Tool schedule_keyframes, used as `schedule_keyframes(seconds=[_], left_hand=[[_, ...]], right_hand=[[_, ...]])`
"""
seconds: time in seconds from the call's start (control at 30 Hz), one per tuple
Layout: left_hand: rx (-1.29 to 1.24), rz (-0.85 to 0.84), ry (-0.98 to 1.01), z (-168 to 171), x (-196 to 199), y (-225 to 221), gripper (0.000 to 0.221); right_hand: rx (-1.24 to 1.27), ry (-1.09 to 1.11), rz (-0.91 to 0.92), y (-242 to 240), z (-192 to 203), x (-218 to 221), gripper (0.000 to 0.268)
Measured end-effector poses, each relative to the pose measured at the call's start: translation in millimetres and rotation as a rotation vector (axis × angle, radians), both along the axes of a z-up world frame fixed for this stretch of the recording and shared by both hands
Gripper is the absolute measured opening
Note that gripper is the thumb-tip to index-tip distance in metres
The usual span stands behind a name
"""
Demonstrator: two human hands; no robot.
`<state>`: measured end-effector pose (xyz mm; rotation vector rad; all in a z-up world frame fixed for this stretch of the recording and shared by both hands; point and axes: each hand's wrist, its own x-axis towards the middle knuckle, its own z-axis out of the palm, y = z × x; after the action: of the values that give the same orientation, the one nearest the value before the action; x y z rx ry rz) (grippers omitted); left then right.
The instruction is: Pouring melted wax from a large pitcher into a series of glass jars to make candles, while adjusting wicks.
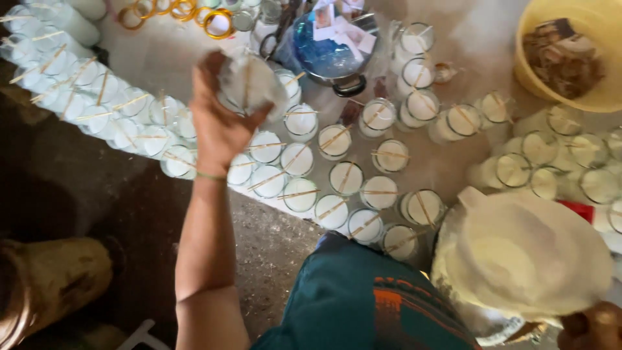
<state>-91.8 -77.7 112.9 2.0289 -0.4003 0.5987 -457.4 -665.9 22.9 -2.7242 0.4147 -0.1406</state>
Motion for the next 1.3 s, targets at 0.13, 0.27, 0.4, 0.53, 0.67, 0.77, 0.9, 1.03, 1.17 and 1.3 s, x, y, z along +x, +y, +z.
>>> schedule_keyframes(seconds=[0.13, 0.27, 0.4, 0.53, 0.67, 0.77, 0.9, 1.03, 1.17, 1.3], left_hand=[[0.059, 0.003, 0.136, -4, -39, -47, 0.082], [0.021, -0.259, 0.051, -26, -63, -89, 0.062], [-0.006, -0.391, 0.032, -37, -77, -126, 0.061], [0.030, -0.451, 0.075, -40, -86, -156, 0.067], [0.011, -0.500, 0.089, -50, -95, -179, 0.070], [0.026, -0.524, 0.122, -57, -101, -192, 0.076], [0.050, -0.529, 0.128, -55, -108, -204, 0.080], [0.060, -0.541, 0.121, -64, -113, -210, 0.082], [0.080, -0.547, 0.103, -67, -115, -214, 0.086], [0.094, -0.559, 0.120, -70, -117, -215, 0.087]], right_hand=[[0.572, -0.019, -0.677, 81, 69, 51, 0.030], [0.619, -0.258, -0.558, 67, 67, 44, 0.017], [0.653, -0.356, -0.336, 64, 93, 51, 0.037], [0.448, -0.239, -0.374, 51, 119, 45, 0.025], [0.581, -0.191, -0.195, 24, 130, 40, 0.031], [0.475, -0.170, -0.070, 22, 149, 51, 0.030], [0.147, -0.124, 0.123, 27, 167, 68, 0.035], [0.134, -0.066, 0.107, 44, 185, 80, 0.032], [0.128, -0.010, 0.079, 40, 186, 82, 0.033], [0.007, 0.014, 0.096, 36, 188, 80, 0.041]])
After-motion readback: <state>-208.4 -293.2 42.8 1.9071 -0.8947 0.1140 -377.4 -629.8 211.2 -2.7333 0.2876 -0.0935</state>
